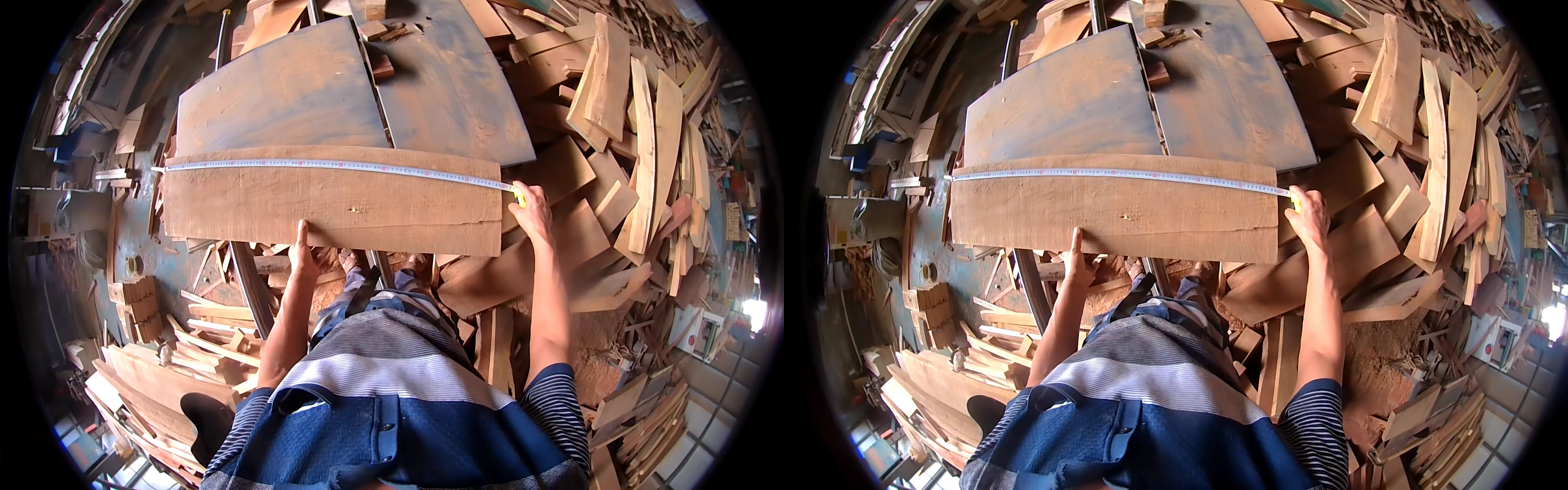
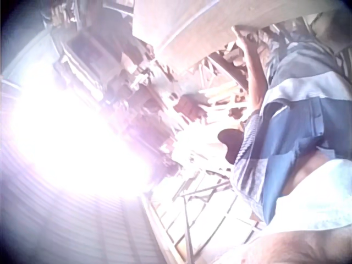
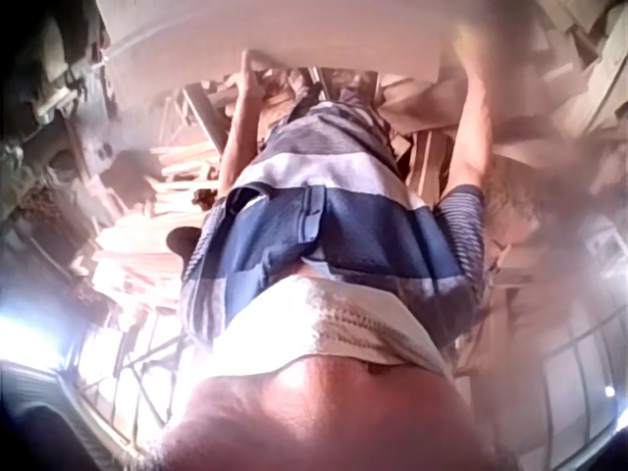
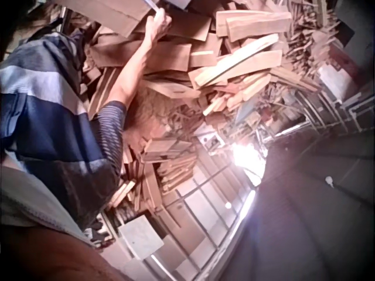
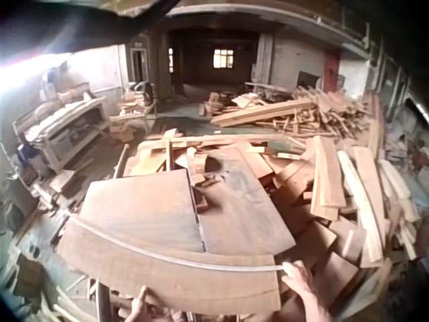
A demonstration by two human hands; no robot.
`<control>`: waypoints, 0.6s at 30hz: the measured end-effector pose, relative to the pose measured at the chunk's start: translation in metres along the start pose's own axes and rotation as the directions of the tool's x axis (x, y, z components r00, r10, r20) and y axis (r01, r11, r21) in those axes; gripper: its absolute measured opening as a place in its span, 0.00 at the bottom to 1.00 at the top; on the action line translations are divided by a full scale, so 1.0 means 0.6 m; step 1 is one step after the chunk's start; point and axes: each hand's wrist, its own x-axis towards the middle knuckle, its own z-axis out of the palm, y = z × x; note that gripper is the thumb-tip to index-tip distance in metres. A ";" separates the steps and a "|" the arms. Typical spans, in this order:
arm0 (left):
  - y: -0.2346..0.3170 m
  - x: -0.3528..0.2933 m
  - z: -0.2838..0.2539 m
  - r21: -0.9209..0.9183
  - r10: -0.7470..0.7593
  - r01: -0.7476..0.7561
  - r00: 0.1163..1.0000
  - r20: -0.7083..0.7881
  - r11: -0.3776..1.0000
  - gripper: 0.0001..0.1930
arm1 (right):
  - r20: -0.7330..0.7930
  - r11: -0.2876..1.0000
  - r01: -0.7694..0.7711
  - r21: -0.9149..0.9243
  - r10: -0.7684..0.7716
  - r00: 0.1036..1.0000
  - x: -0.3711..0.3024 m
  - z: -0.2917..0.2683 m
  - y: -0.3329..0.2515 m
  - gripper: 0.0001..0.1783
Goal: The person measures several pieces of wood with a tape measure while standing at a woodworking machine.
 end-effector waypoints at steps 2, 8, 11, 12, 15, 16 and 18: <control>-0.001 0.005 0.000 -0.006 -0.013 0.013 1.000 0.000 1.000 0.35 | -0.011 1.000 0.014 0.002 -0.014 1.000 0.000 0.000 0.008 0.31; -0.002 0.014 -0.004 0.021 -0.016 0.016 1.000 -0.005 1.000 0.34 | -0.023 0.999 0.032 -0.017 -0.032 0.999 0.002 0.006 0.017 0.31; -0.006 0.012 0.004 0.011 0.013 -0.012 0.999 -0.046 1.000 0.31 | -0.034 0.999 0.037 -0.003 -0.037 0.999 0.001 0.007 0.021 0.31; -0.005 0.016 0.001 0.016 0.009 -0.009 0.999 -0.032 1.000 0.30 | -0.036 0.999 0.042 0.005 -0.042 0.998 0.002 0.008 0.022 0.31; -0.011 0.035 -0.014 0.021 0.007 -0.007 1.000 -0.028 1.000 0.29 | -0.026 0.999 0.048 0.019 -0.047 0.999 0.006 0.008 0.017 0.31; -0.013 0.032 -0.010 0.024 0.011 -0.010 0.999 -0.043 1.000 0.29 | -0.019 0.999 0.033 0.012 -0.033 0.999 0.006 0.008 0.017 0.31; -0.013 0.028 -0.003 0.033 0.013 -0.011 0.999 -0.048 0.999 0.29 | -0.018 1.000 0.022 0.005 -0.022 1.000 0.004 0.005 0.018 0.31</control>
